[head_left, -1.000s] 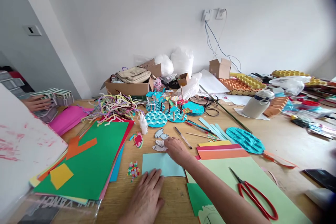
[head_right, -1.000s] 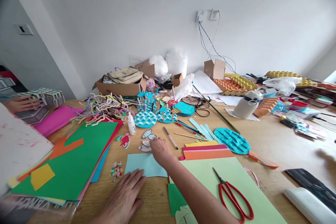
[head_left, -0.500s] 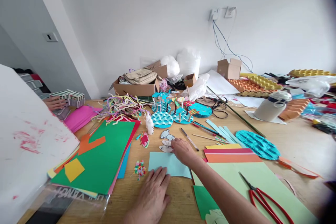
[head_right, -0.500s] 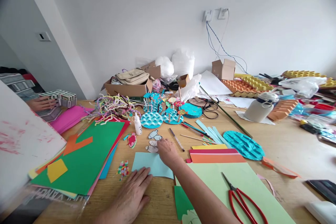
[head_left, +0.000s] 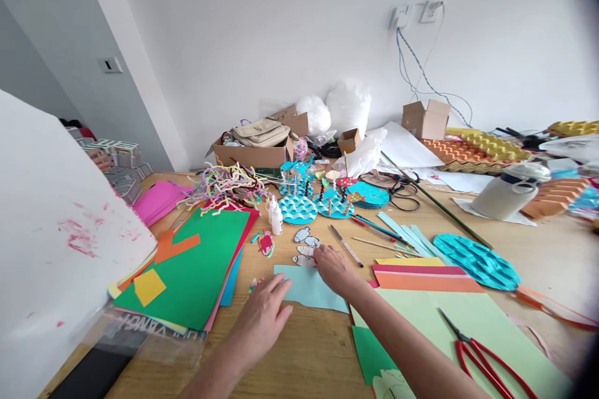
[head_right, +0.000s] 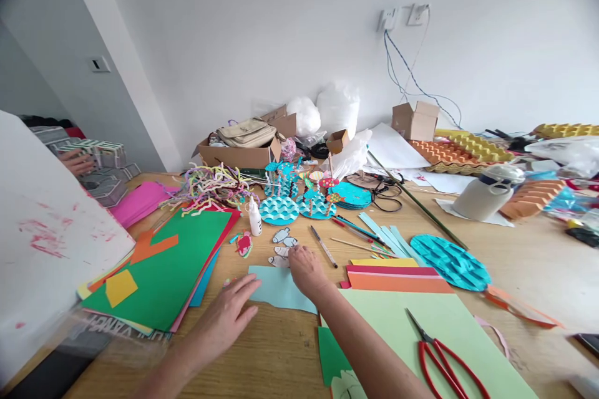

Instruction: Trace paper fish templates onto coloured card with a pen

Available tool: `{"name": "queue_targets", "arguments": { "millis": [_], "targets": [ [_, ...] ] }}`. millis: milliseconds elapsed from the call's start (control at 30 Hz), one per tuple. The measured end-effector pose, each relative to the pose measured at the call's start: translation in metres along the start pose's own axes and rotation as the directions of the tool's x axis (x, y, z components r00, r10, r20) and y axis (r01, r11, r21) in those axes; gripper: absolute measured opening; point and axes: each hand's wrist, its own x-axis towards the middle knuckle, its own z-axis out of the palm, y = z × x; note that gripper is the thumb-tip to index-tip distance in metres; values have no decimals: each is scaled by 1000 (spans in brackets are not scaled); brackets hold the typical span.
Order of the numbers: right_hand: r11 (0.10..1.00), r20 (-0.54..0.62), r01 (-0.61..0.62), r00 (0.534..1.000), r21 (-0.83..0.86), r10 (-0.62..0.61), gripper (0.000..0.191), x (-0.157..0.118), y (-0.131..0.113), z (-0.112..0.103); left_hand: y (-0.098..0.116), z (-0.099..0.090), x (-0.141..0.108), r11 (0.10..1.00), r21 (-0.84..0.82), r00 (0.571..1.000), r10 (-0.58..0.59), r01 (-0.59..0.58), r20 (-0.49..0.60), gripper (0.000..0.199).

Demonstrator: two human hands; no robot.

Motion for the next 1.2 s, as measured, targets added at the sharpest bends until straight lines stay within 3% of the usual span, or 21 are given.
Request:
{"name": "queue_targets", "arguments": {
  "millis": [200, 367, 533, 633, 867, 1200],
  "targets": [
    [1000, 41, -12, 999, 24, 11, 21, 0, 4, -8, -24, -3, 21, 994, -22, 994, -106, 107, 29, 44],
    [999, 47, 8, 999, 51, -10, 23, 1, 4, -6, -21, -2, 59, 998, 11, 995, -70, 69, 67, 44],
    [996, 25, -8, 1000, 83, 6, 24, 0, 5, 0, -19, 12, 96, 994, 81, 992, -79, 71, 100, 24],
    [994, 14, -24, 1000, 105, 22, 24, 0, 6, 4, -21, 20, 110, 989, 119, 987, -99, 84, 125, 27],
    [983, -4, -46, 999, 180, 48, 24, 4, 9, 15, -24, 25, 121, 987, 146, 977, -95, 67, 193, 28],
    [945, -30, -27, 999, 326, 39, 17, 3, 17, 18, -20, 22, 116, 990, 136, 977, -64, 36, 205, 28]
  ]
}}
